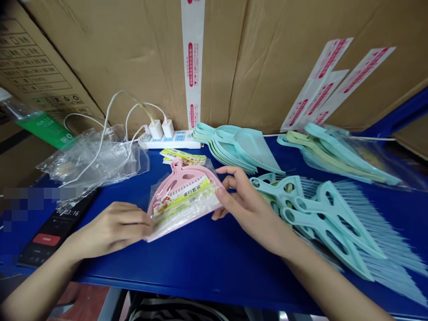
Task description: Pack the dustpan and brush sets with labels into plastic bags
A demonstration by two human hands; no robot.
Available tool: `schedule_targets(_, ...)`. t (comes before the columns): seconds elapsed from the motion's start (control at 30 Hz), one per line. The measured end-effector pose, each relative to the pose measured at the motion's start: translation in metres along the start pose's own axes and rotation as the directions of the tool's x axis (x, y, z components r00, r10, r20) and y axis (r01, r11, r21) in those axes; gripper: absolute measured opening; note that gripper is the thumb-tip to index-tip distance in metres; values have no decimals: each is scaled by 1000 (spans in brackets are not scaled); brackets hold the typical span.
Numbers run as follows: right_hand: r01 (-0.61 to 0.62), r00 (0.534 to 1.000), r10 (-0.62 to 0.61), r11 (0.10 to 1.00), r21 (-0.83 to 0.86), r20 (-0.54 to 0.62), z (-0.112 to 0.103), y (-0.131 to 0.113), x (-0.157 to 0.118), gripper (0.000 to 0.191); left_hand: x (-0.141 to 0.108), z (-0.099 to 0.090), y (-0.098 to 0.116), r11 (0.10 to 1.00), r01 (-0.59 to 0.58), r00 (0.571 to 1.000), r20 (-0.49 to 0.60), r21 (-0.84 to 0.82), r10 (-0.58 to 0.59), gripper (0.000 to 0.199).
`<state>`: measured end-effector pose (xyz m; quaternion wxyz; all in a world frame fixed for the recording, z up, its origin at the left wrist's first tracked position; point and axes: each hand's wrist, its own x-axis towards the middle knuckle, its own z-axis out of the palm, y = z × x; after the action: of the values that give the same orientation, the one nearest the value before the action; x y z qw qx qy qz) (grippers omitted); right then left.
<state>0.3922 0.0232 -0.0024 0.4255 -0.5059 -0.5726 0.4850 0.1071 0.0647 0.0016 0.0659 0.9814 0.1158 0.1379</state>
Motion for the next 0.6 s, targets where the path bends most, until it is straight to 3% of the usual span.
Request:
schedule_targets(0.1, -78, 992, 104, 955, 287, -75, 10, 9, 2, 70, 6, 9, 7, 989, -72, 995, -55, 132, 80, 33)
schedule_targets(0.17, -167, 981, 194, 899, 405, -26, 21, 16, 2, 68, 10, 15, 12, 973, -99, 985, -119, 210, 126, 31)
schedule_targets(0.33, -282, 959, 244, 841, 461, 143, 47, 25, -6, 45, 18, 26, 23, 934, -123, 960, -198, 336, 198, 27)
schedule_targets(0.6, -208, 976, 214, 856, 473, 41, 47, 29, -7, 44, 15, 21, 27, 875, -170, 927, -227, 453, 297, 14)
